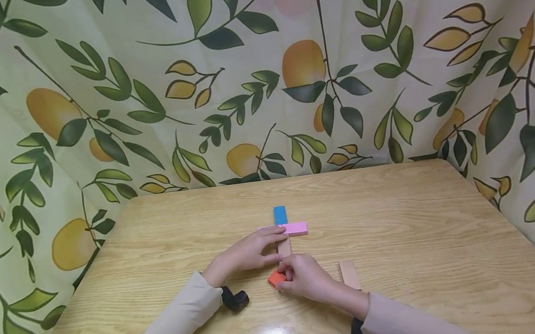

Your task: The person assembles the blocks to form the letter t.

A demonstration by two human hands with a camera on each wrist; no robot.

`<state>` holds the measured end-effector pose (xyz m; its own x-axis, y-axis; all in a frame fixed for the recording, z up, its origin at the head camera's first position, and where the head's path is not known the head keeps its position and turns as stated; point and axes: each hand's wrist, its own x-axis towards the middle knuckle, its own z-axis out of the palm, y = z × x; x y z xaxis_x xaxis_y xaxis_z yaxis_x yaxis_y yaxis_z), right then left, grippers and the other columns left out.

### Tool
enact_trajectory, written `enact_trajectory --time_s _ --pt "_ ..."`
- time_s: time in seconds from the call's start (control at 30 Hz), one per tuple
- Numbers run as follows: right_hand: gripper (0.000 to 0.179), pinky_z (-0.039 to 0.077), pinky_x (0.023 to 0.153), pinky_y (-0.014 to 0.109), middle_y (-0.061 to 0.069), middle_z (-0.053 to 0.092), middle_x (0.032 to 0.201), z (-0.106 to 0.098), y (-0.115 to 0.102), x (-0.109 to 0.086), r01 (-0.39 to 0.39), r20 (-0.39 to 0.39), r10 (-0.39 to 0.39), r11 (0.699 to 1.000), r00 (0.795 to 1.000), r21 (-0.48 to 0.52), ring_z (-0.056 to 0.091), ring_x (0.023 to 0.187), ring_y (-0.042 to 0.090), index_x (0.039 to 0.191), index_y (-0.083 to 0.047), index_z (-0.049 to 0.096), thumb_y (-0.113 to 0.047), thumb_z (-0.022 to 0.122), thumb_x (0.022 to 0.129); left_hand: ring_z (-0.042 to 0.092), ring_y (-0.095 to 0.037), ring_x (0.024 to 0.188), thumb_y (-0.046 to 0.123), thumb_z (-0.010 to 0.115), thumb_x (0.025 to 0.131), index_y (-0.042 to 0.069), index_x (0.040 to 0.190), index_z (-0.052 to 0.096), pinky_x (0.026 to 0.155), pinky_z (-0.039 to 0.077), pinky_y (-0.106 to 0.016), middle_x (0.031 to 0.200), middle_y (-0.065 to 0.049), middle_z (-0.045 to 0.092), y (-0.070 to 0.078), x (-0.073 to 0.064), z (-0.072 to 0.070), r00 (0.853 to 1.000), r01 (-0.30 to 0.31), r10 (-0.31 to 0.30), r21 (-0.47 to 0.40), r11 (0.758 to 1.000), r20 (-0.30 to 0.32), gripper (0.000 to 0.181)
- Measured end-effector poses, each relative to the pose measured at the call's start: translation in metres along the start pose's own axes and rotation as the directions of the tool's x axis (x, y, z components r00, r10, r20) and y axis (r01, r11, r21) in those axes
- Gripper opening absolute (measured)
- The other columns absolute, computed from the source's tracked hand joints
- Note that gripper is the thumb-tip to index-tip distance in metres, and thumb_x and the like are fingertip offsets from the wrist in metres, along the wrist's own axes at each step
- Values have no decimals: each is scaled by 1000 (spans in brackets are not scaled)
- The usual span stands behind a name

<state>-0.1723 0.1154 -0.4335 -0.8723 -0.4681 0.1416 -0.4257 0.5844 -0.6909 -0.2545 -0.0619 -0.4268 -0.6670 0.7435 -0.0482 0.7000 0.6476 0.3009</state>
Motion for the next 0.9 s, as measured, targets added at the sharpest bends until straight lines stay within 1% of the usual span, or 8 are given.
enact_trajectory --time_s 0.23,0.4,0.7,0.9 --pt "21 39 51 13 -1 58 65 2 -1 0 -5 4 5 1000 1000 -14 41 57 -6 90 2 70 -9 80 75 35 -18 147 37 57 96 14 142 49 122 31 -37 156 -1 39 0 0 1 1000 3 -3 -14 1000 7 52" --pt "19 39 50 13 -1 57 65 2 0 1 -28 18 28 1000 999 -14 42 58 -4 89 1 70 -8 80 76 34 -17 147 38 57 96 14 142 49 122 30 -36 156 -1 39 0 0 0 1000 11 -11 -16 1000 14 52" --pt "19 40 50 13 -1 59 67 0 1 1 -70 44 69 997 997 27 44 58 -3 90 2 70 -7 79 76 33 -17 147 36 57 96 14 142 49 122 30 -36 156 -1 39 2 -1 -3 1000 14 -13 -40 999 25 52" --pt "19 40 50 13 0 60 65 -1 2 -1 -61 47 59 997 997 47 44 57 -4 88 3 70 -6 79 75 33 -17 148 36 57 96 14 143 48 122 29 -36 156 -1 38 2 0 -3 999 21 -20 -45 999 33 52"
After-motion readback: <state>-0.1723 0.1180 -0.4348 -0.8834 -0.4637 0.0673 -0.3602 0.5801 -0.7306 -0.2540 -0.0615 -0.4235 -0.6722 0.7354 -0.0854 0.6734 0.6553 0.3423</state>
